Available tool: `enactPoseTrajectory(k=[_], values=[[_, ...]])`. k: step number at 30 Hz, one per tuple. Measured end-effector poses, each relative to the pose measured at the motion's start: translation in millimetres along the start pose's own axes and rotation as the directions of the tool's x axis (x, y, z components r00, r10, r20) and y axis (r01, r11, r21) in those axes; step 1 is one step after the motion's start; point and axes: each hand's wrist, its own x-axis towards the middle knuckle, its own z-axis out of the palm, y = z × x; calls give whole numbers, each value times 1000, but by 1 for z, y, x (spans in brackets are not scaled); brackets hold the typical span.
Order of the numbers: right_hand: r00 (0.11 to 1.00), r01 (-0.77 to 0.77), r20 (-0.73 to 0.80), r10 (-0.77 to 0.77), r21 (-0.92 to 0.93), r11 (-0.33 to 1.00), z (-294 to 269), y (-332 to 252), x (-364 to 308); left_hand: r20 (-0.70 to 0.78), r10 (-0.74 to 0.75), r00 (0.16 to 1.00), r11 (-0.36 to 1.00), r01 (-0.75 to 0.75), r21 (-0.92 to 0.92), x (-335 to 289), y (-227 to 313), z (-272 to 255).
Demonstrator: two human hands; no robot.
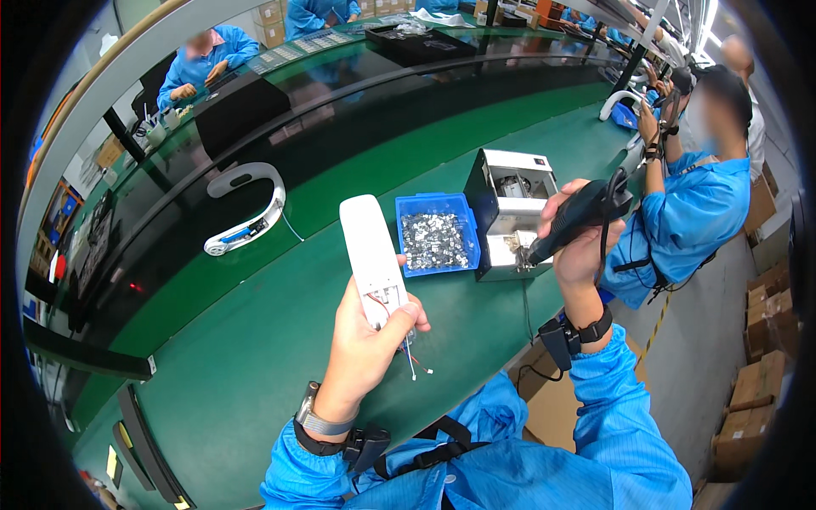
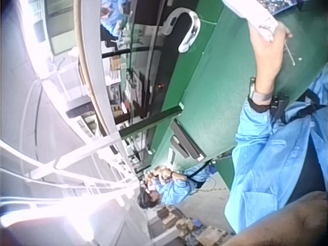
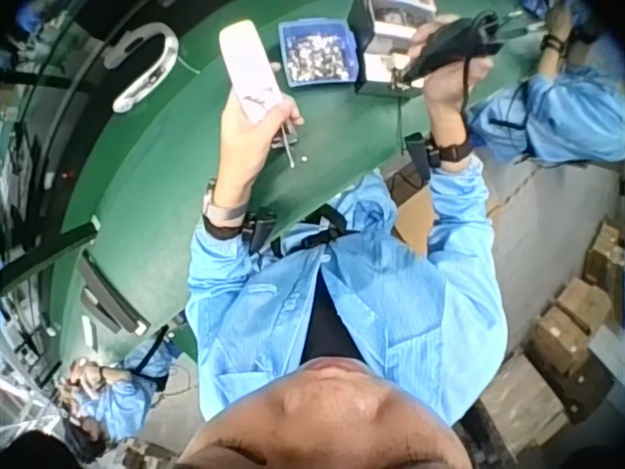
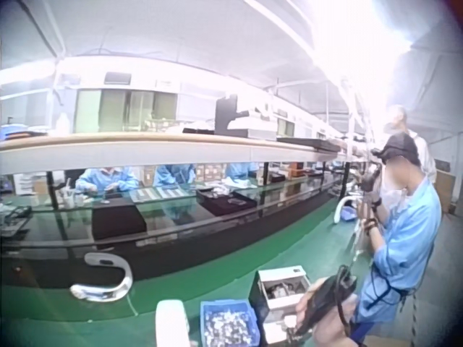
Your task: Assembling small components onto white plastic headset straps using hand tools on a manufacturing line.
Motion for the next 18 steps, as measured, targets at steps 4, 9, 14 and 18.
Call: enactPoseTrajectory(k=[4, 9, 14, 18], values=[[1000, -8, 14, 8, -11, 1000, -3, 5, 6, 14, 16, 1000, 1000, -16, -10, 1, -2, 0], [999, -26, 21, 26, -1, 1000, -2, 3, 8, 4, 7, 1000, 1000, -7, -6, 0, -1, 1], [995, -88, 39, 86, 34, 996, 1, -3, 4, -2, 26, 1000, 999, -26, -42, 0, -3, -1], [997, -64, 61, 56, 134, 989, 17, -35, 5, 1, 56, 998, 993, -56, -103, 0, -10, -1]])
